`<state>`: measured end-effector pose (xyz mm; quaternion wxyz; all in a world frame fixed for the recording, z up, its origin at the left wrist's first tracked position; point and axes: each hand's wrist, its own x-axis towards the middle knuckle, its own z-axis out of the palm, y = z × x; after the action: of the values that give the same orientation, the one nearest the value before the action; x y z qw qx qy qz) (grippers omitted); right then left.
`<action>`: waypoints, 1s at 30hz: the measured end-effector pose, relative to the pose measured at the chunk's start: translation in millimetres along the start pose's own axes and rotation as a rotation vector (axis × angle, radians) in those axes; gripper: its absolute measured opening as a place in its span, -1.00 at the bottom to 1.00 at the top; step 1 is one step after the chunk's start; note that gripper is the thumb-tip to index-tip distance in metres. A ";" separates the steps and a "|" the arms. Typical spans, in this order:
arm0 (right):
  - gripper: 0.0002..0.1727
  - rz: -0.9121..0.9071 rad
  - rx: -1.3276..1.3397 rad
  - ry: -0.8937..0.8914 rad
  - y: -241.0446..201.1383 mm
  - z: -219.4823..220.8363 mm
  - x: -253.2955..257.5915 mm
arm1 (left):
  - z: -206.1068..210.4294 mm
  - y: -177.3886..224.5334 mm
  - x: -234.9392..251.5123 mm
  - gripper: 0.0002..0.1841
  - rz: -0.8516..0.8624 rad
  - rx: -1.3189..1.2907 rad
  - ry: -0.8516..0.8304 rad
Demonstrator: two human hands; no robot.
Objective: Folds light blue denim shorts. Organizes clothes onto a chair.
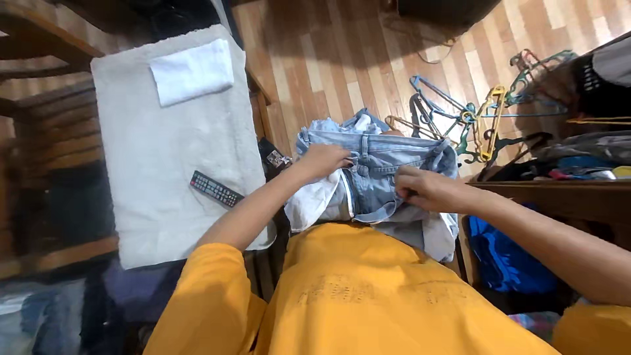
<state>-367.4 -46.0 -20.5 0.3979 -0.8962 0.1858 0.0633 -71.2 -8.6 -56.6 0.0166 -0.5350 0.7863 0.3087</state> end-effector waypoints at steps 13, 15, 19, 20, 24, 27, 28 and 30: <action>-0.78 0.103 -0.001 0.673 63.3 58.4 67.0 | -1.9 9.9 43.8 -0.68 0.030 0.080 0.022; -0.78 0.028 -0.112 0.723 64.6 63.2 70.3 | 12.4 4.1 48.1 -0.69 0.085 0.140 0.101; -0.80 0.072 -0.236 0.711 70.2 63.7 75.5 | 17.5 -0.7 53.8 -0.70 0.107 0.191 0.137; -0.80 0.133 -0.255 0.673 71.1 63.3 77.2 | 19.6 1.2 56.6 -0.70 0.098 0.208 0.105; -0.48 0.313 -0.151 0.659 69.0 32.8 55.3 | 15.5 -10.2 45.5 -0.60 0.145 0.142 0.320; -0.44 0.272 0.098 0.709 93.0 12.2 0.7 | 2.5 -54.4 7.8 -0.41 0.203 0.023 0.597; -0.45 0.269 0.187 0.672 104.8 9.0 -18.2 | -8.2 -62.6 -10.9 -0.40 0.159 -0.043 0.587; -0.45 0.284 0.310 0.527 124.0 4.4 -45.6 | -17.2 -81.6 -38.0 -0.43 0.055 -0.107 0.489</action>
<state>-456.8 -106.1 -97.0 0.4551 -0.7758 0.4125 -0.1448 19.8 -5.0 -67.2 -0.2107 -0.5721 0.7639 0.2115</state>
